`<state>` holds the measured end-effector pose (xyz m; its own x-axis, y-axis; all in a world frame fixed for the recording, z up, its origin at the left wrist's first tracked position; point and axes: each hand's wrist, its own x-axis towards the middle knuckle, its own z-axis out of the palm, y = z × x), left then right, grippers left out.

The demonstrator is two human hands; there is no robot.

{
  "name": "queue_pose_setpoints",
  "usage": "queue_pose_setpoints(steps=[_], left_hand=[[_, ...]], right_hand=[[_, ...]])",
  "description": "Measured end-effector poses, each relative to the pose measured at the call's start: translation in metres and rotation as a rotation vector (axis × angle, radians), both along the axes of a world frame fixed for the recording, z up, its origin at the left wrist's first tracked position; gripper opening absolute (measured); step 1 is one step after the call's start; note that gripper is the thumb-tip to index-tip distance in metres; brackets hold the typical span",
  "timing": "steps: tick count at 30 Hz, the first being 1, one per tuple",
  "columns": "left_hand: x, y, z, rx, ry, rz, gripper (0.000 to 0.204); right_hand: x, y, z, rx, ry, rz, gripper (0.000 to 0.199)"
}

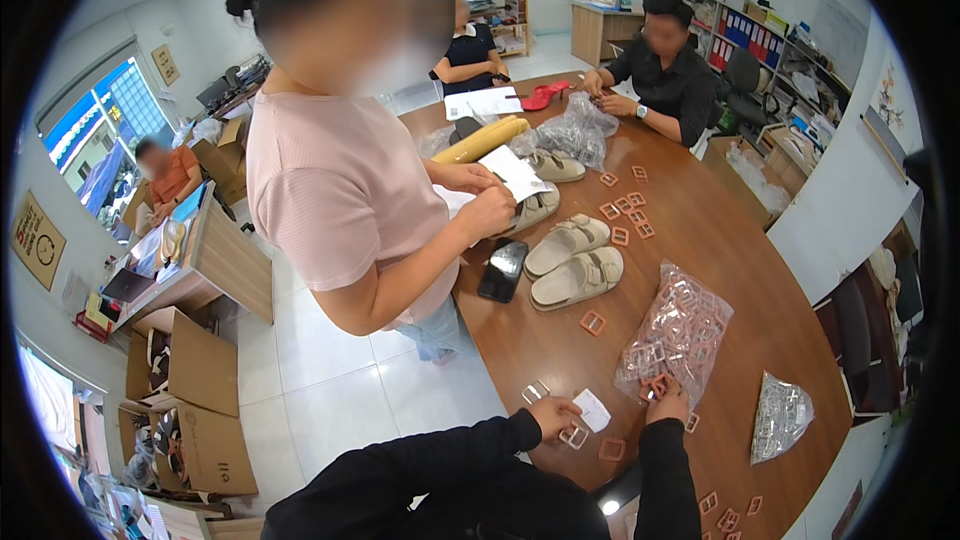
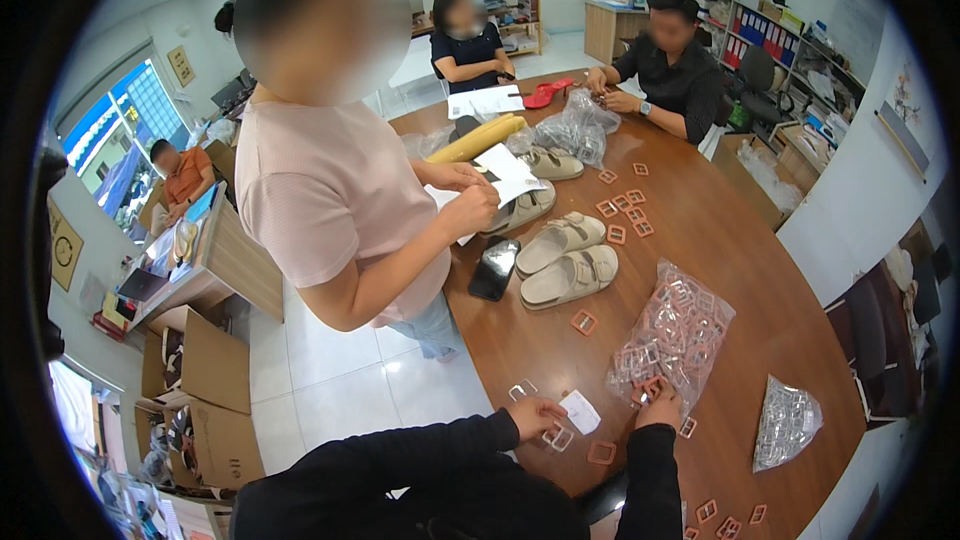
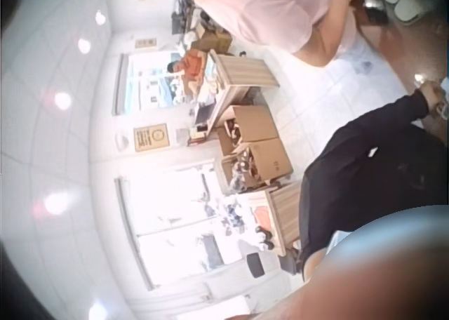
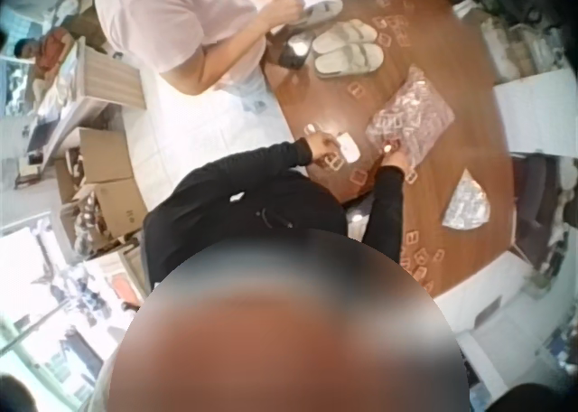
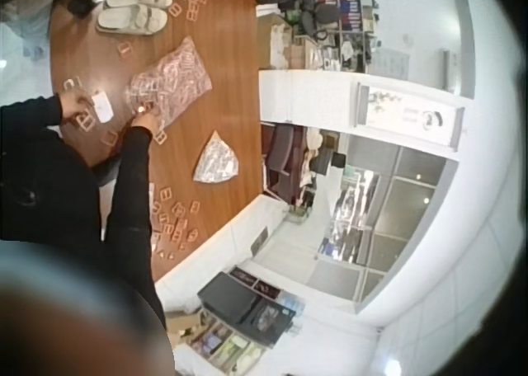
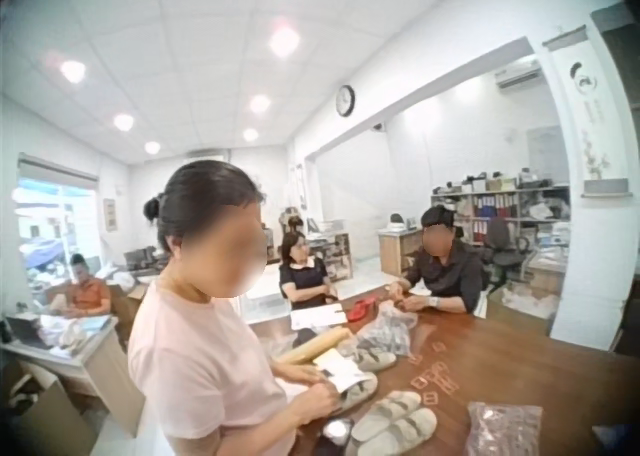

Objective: The person assembles small metal buckle parts by hand, inserting a pin into each buckle frame. They handle the parts one at a time, inspecting each assembled unit before placing it on the table. The person also gathers assembled buckles and places them into a plastic bag.

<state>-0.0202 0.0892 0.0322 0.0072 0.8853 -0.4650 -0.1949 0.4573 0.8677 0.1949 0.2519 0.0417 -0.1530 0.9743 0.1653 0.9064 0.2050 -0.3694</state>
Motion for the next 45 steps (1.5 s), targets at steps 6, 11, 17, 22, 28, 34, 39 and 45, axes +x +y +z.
queue_pose_setpoints(steps=[6,11,17,22,28,34,39,45], left_hand=[[0.003,0.007,0.016,-0.030,-0.197,0.265,0.030],[0.022,0.010,0.032,0.089,-0.067,0.213,0.027],[0.036,-0.005,0.050,0.173,0.102,0.070,0.025],[0.035,0.003,0.060,0.082,0.022,-0.118,0.021],[0.042,0.006,0.058,0.116,-0.107,-0.106,0.020],[0.042,0.004,0.063,0.039,-0.402,-0.138,0.017],[0.052,0.004,0.074,0.088,-0.476,-0.136,0.019],[0.043,0.018,0.102,0.125,-0.291,-0.169,0.017]], right_hand=[[-0.028,-0.043,0.026,-0.591,0.517,0.193,0.029],[-0.039,-0.107,0.054,-0.779,0.991,0.153,0.018],[-0.012,-0.132,0.066,-0.851,1.003,0.045,0.014],[-0.003,-0.139,0.069,-0.657,0.981,0.037,0.017],[0.000,-0.138,0.078,-0.663,1.144,0.042,0.023],[0.006,-0.135,0.073,-0.739,1.151,0.080,0.025],[0.006,-0.128,0.076,-0.697,1.205,0.031,0.025],[0.002,-0.125,0.114,-0.387,1.050,0.125,0.025]])
